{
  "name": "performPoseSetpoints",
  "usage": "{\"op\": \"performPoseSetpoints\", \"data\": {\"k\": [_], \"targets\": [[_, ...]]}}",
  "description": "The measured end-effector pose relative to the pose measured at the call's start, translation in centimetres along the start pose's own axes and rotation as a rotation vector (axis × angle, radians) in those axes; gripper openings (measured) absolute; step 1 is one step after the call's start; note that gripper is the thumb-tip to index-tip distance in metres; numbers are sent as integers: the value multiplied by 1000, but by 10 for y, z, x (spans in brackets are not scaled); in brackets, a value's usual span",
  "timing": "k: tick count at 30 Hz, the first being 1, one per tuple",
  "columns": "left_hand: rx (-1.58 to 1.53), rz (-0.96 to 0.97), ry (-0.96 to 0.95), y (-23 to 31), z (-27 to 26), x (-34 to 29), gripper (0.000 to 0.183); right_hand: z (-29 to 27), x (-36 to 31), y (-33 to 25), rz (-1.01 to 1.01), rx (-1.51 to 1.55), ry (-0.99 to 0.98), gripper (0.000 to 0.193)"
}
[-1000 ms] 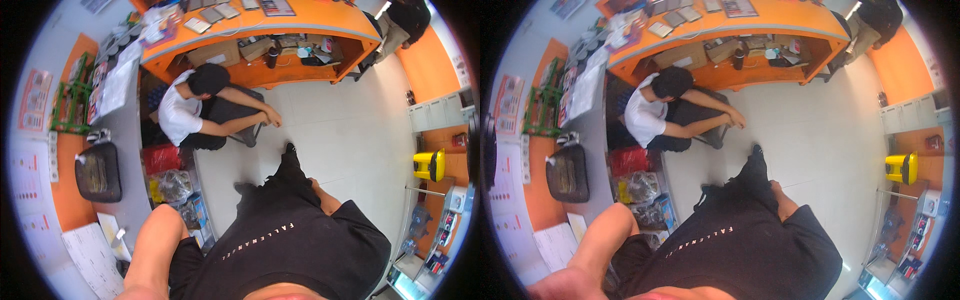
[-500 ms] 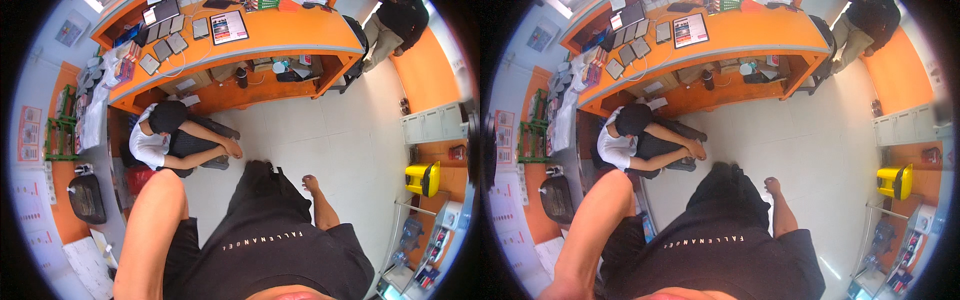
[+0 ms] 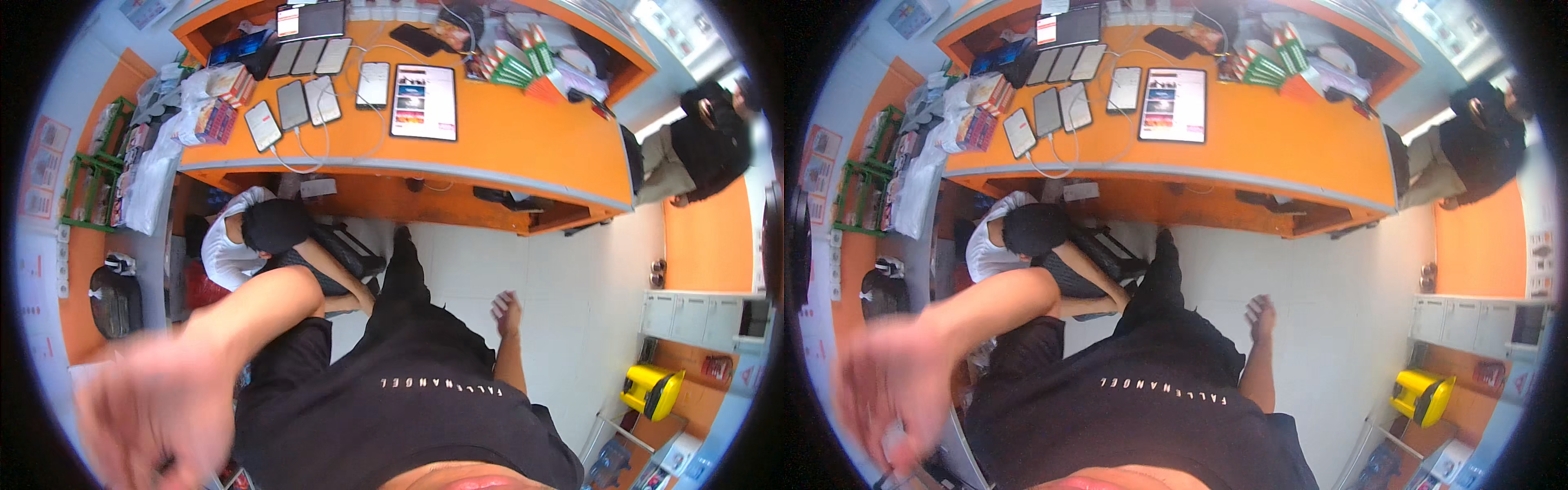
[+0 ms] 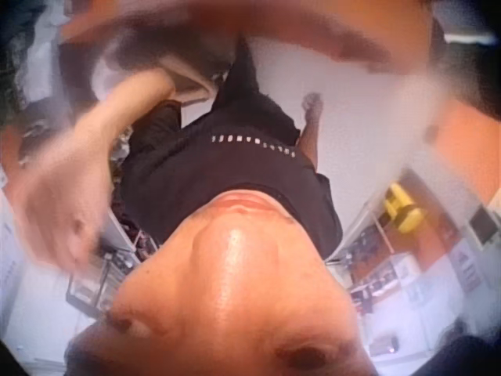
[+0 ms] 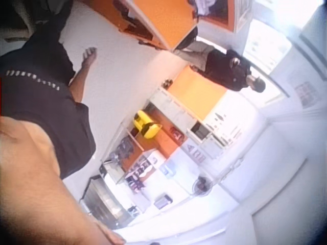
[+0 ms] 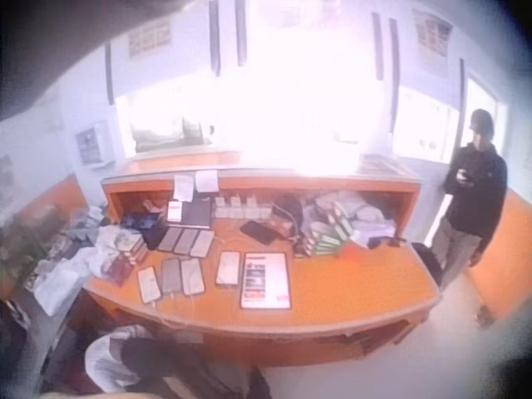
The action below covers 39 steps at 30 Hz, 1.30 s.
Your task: The person unpacks a plastic-wrapped item, then folds and assembles flat cardboard pieces into small takeaway-style boxes at a counter. The person repeatedly folds flaps and tucks tabs to form the box shape.
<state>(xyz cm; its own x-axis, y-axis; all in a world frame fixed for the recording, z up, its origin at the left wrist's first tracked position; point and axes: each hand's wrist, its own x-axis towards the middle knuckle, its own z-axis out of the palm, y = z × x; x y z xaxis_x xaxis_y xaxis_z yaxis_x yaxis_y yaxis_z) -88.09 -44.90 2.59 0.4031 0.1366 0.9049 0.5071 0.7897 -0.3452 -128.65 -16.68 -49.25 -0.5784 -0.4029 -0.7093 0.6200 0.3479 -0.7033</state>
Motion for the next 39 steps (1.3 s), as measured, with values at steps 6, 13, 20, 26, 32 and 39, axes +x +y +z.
{"op": "performPoseSetpoints", "data": {"k": [6,13,20,26,32,39], "targets": [[1144,-958,60,-201,-192,-191,14,101,56,-208,-217,565,75,105],[1687,-1450,-462,-323,-374,-372,47,192,108,-289,-164,451,219,98],[1857,-1932,-533,-405,-420,-394,59,212,141,-284,-306,70,536,80],[1908,-2003,-479,-441,-418,-411,61,137,182,-259,-473,-84,574,69],[2015,-2018,-550,-440,-424,-416,60,195,134,-279,-284,354,425,67],[1968,-2083,-630,-436,-424,-412,62,191,140,-275,-361,391,313,69]]}}
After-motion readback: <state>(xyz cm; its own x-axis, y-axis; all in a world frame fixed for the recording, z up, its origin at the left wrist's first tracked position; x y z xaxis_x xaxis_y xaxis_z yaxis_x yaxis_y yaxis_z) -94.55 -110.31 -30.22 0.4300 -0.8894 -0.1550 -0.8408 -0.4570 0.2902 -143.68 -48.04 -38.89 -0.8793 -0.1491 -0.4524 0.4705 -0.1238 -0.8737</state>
